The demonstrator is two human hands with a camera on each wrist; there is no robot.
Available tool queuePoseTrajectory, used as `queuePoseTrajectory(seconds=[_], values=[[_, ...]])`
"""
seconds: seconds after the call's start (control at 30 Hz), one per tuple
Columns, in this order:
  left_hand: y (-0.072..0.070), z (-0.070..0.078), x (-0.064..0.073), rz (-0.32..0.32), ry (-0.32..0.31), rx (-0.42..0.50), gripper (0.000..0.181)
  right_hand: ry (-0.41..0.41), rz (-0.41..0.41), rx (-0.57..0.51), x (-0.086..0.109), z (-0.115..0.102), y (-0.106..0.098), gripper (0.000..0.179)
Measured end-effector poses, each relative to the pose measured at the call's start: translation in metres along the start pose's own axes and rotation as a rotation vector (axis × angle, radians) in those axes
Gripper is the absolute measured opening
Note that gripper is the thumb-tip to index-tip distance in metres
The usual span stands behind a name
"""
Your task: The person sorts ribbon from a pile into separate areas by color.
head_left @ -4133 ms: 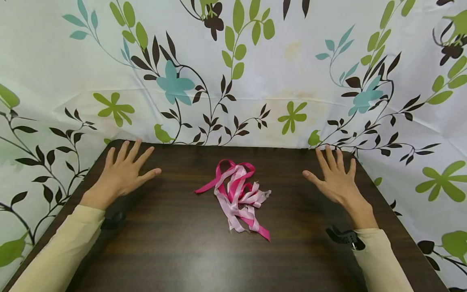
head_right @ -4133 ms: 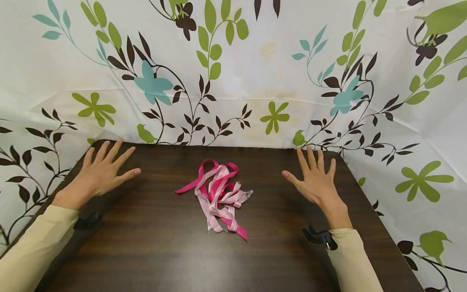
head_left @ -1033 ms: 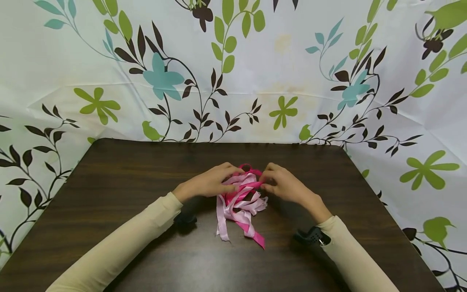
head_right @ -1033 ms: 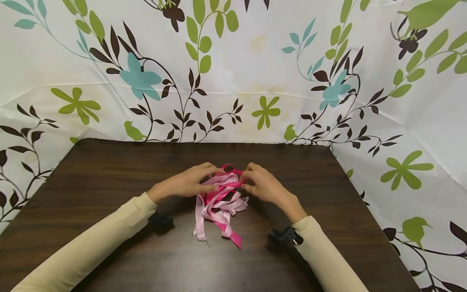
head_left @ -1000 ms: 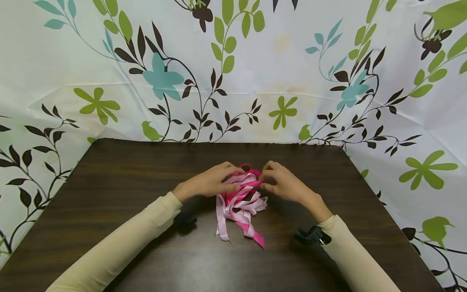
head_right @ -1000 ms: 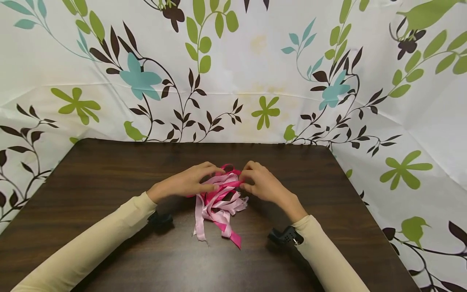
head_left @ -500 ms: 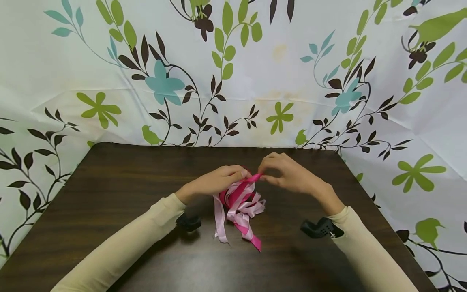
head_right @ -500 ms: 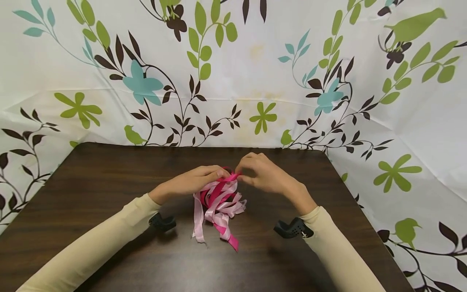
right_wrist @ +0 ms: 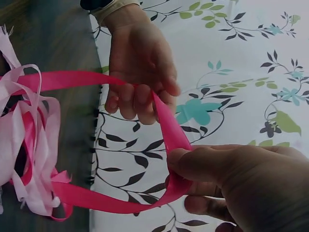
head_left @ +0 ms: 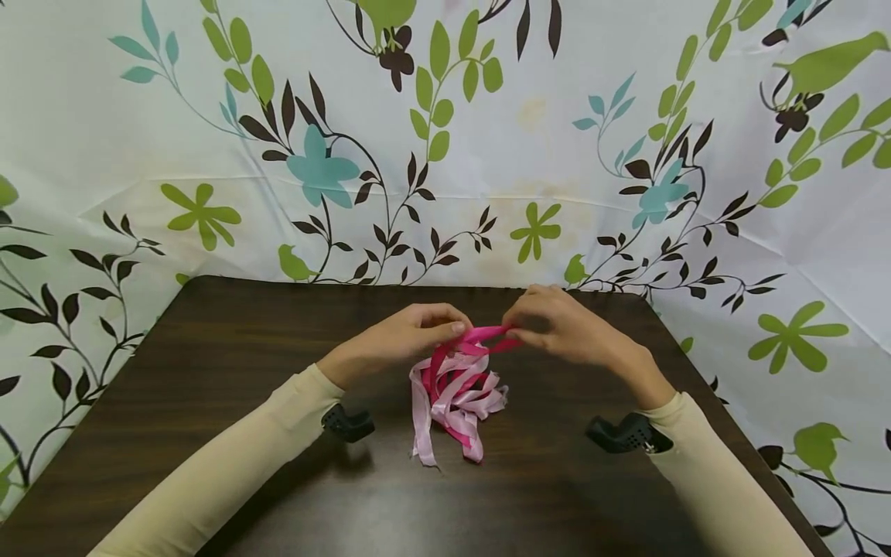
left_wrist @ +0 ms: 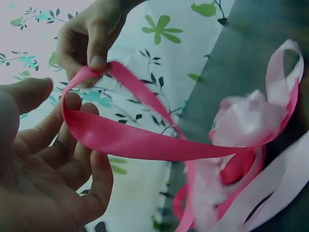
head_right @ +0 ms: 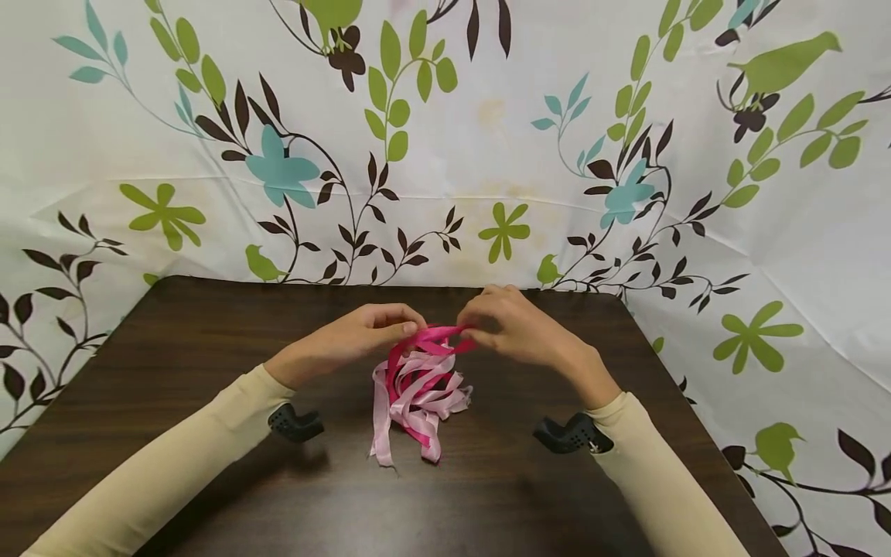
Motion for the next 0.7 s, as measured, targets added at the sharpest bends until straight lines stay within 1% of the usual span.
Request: queuePoseTrajectory(seconds=[0.1, 0.17, 0.27, 0.37, 0.47, 0.53, 0.6, 0.7], values=[[-0.008, 0.008, 0.008, 0.015, -0.019, -0.097, 0.03, 0.003, 0.008, -0.016, 0.003, -0.003, -0.007, 0.017], [-0.014, 0.014, 0.014, 0.029, -0.033, -0.143, 0.032, 0.001, 0.015, -0.026, 0.004, -0.004, -0.012, 0.017], [-0.022, 0.021, 0.023, 0.051, -0.057, -0.195, 0.032, -0.01, 0.029, -0.037, 0.007, -0.006, -0.02, 0.016], [-0.029, 0.028, 0.031, 0.066, -0.071, -0.229, 0.029, -0.039, 0.046, -0.032, 0.011, -0.008, -0.027, 0.016], [-0.035, 0.037, 0.037, 0.085, -0.053, -0.254, 0.025, -0.049, 0.048, -0.056, 0.015, -0.006, -0.031, 0.017], [-0.039, 0.044, 0.041, 0.106, -0.025, -0.271, 0.022, -0.033, 0.035, -0.108, 0.018, -0.003, -0.033, 0.016], [-0.043, 0.051, 0.046, 0.132, 0.001, -0.292, 0.02, -0.001, 0.016, -0.176, 0.02, 0.002, -0.033, 0.014], [-0.05, 0.063, 0.053, 0.178, 0.023, -0.351, 0.017, 0.061, -0.018, -0.271, 0.023, 0.01, -0.033, 0.011]])
Point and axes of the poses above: each hand's wrist, its own x-axis away from the middle knuckle, its own y-axis out of the palm, z = x × y, the point moved 9 cm from there along -x, towards the middle knuckle, and after that the axes turned 14 degrees about -z, right-handed, at the moved point
